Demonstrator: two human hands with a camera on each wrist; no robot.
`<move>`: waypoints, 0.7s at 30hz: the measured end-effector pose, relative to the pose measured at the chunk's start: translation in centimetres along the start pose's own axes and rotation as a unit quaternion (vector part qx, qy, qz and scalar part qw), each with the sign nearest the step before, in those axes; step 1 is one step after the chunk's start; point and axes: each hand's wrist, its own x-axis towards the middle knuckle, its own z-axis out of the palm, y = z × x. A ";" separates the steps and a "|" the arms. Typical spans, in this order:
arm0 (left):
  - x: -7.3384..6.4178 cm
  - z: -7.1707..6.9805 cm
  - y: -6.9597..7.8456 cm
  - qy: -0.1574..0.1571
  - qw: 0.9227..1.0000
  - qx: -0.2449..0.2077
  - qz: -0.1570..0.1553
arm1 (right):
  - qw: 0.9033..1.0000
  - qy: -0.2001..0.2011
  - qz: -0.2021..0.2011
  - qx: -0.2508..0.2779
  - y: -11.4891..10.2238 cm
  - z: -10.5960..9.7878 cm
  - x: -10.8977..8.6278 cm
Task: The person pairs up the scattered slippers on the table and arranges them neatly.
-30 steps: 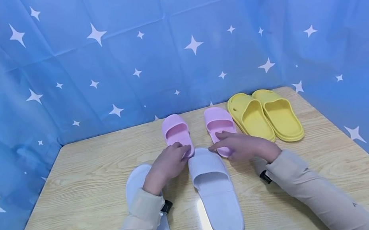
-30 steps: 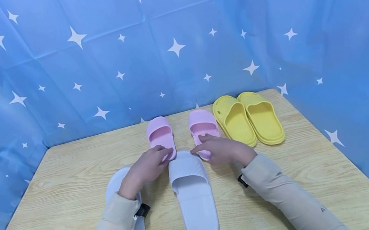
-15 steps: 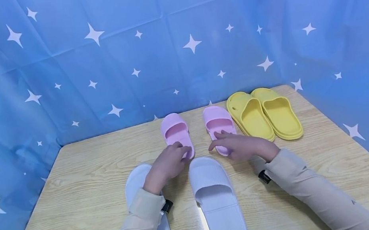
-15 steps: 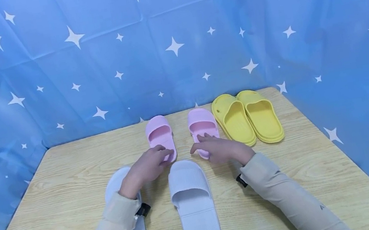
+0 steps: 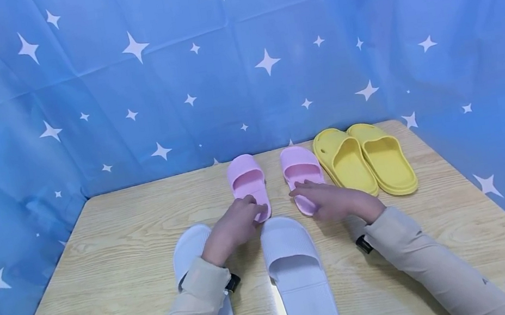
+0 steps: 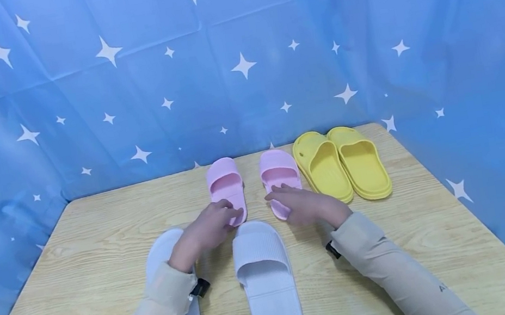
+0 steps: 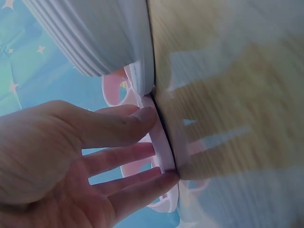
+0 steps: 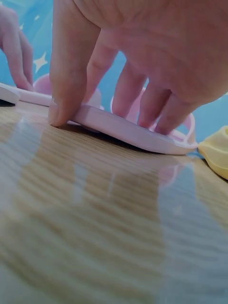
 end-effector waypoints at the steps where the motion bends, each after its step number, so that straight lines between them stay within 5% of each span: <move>1: 0.1 0.0 0.1 -0.001 1.000 0.000 0.003 | 1.000 -0.001 0.003 -0.001 0.1 0.0 0.0; 21: 1.7 0.6 2.0 0.003 0.998 0.022 0.054 | 1.000 -0.018 0.001 0.012 1.1 -0.2 0.2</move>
